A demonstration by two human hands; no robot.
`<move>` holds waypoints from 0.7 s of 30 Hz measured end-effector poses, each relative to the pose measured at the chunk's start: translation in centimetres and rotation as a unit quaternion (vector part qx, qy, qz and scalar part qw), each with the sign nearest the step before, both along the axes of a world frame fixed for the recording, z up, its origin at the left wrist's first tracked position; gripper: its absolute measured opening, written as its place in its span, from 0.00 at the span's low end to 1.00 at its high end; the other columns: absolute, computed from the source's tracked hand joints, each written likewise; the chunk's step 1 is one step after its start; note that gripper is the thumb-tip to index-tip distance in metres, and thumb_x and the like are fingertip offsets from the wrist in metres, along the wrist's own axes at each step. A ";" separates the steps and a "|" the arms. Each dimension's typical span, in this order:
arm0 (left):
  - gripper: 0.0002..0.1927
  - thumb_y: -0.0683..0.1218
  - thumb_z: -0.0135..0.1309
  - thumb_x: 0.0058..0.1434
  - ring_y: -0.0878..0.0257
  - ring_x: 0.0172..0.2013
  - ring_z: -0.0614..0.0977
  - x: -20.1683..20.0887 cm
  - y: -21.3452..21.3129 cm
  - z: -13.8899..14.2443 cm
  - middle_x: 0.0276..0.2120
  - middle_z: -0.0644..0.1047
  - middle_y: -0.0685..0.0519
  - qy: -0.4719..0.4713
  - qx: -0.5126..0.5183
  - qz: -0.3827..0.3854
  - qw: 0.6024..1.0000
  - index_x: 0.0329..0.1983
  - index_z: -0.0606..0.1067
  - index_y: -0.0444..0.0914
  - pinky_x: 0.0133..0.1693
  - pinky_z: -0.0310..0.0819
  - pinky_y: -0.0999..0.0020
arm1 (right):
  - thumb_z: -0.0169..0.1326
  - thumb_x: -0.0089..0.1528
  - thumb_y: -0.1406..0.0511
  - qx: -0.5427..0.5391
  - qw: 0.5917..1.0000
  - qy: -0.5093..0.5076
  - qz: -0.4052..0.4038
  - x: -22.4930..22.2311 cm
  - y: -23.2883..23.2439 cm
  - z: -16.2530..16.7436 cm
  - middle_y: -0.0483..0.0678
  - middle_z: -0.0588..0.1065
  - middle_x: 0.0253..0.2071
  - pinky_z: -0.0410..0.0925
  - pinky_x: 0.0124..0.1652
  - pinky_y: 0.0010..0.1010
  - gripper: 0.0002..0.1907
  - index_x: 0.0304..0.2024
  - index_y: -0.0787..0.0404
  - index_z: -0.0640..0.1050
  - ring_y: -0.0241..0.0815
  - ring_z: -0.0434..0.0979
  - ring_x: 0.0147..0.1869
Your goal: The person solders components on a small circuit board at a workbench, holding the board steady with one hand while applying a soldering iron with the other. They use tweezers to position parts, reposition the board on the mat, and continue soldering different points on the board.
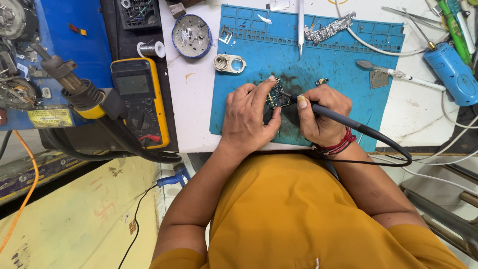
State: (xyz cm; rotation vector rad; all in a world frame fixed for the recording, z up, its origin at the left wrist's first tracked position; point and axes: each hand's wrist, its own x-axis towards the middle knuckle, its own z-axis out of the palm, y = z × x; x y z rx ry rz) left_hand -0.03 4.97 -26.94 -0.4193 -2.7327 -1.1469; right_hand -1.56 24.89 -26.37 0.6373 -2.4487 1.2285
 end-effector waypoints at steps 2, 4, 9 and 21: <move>0.34 0.48 0.63 0.58 0.52 0.53 0.75 0.0 0.0 0.0 0.49 0.80 0.51 0.000 0.001 0.000 1.000 0.66 0.67 0.39 0.54 0.64 0.56 | 0.56 0.69 0.72 -0.001 1.000 -0.003 -0.002 0.0 0.0 0.0 0.50 0.72 0.28 0.63 0.31 0.36 0.06 0.39 0.62 0.72 0.49 0.71 0.28; 0.34 0.48 0.63 0.58 0.52 0.53 0.75 0.0 0.0 0.0 0.48 0.80 0.51 -0.001 0.003 -0.001 1.000 0.67 0.67 0.39 0.55 0.64 0.55 | 0.56 0.69 0.71 0.002 1.000 0.003 0.004 0.0 0.0 0.0 0.50 0.72 0.29 0.64 0.30 0.35 0.06 0.39 0.62 0.72 0.49 0.72 0.29; 0.33 0.48 0.63 0.57 0.52 0.54 0.75 0.0 0.0 0.0 0.51 0.80 0.51 0.001 0.000 0.000 1.000 0.66 0.68 0.39 0.55 0.64 0.55 | 0.57 0.69 0.71 0.004 1.000 0.000 0.002 0.1 0.0 0.0 0.50 0.72 0.29 0.64 0.32 0.36 0.06 0.39 0.62 0.72 0.49 0.72 0.29; 0.33 0.48 0.63 0.57 0.52 0.54 0.75 0.1 0.0 0.1 0.51 0.80 0.51 0.003 0.003 -0.002 1.000 0.66 0.67 0.38 0.55 0.64 0.55 | 0.57 0.69 0.72 0.008 1.000 -0.004 -0.001 0.2 0.1 0.1 0.51 0.72 0.28 0.64 0.32 0.36 0.06 0.39 0.62 0.72 0.49 0.72 0.29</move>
